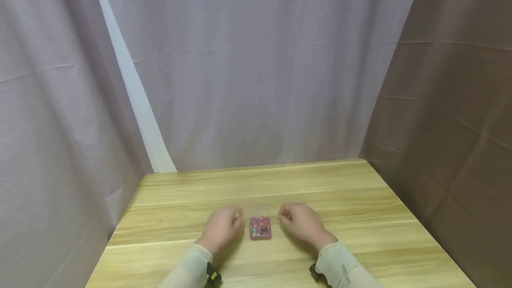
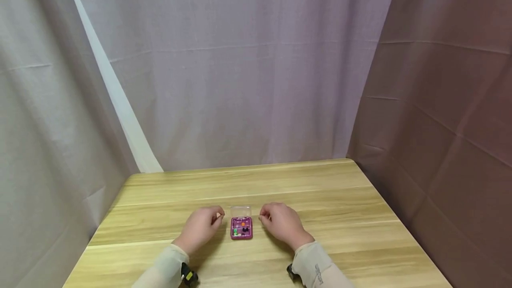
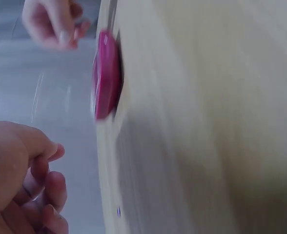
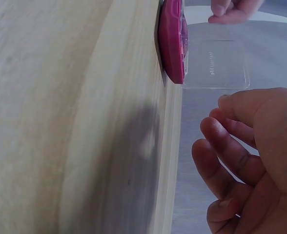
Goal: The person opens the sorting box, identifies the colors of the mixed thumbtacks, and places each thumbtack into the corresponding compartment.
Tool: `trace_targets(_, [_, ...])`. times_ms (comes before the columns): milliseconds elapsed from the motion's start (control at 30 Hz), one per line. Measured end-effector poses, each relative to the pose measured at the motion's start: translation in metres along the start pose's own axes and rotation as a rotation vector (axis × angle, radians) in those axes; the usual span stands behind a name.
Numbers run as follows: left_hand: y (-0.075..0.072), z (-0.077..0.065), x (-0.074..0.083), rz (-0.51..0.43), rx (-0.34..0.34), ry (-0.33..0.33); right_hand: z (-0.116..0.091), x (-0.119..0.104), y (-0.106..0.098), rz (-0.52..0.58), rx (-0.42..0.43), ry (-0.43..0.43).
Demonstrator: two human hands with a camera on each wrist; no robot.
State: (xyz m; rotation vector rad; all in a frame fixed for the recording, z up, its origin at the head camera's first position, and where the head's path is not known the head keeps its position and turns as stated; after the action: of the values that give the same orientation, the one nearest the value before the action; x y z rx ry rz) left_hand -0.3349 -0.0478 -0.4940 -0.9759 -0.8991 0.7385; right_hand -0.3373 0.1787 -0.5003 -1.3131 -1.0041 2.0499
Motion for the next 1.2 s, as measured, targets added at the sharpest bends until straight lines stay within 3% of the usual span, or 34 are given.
trace_targets(267, [-0.024,-0.01,-0.055,0.016,0.07,-0.138,0.001,0.0,0.0,-0.011,0.008,0.008])
trace_targets(400, [-0.023,-0.011,-0.068,0.019,0.033,-0.173,0.0,0.001,0.0,-0.017,0.005,0.024])
trace_targets(867, [0.003,0.002,-0.062,-0.045,-0.039,-0.06,-0.002,0.001,0.001,-0.008,-0.014,0.04])
trace_targets(1000, [0.006,0.007,-0.058,-0.042,-0.06,-0.049,-0.001,0.0,0.0,-0.002,-0.006,0.04])
trace_targets(1200, [0.003,0.01,-0.056,0.006,-0.033,-0.033,-0.001,-0.001,-0.002,-0.001,0.001,0.04])
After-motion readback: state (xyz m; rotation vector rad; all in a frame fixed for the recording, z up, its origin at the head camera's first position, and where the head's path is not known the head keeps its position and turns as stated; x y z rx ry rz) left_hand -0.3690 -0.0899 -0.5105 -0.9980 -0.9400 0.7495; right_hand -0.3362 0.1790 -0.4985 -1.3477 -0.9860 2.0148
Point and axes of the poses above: each hand's wrist, its own z-axis towards the middle knuckle, its own y-axis out of the palm, x = y × z, the point moved 9 cm from there along z, towards the middle knuckle, and after that the axes turned 8 degrees about z, right-handed, at the moved point
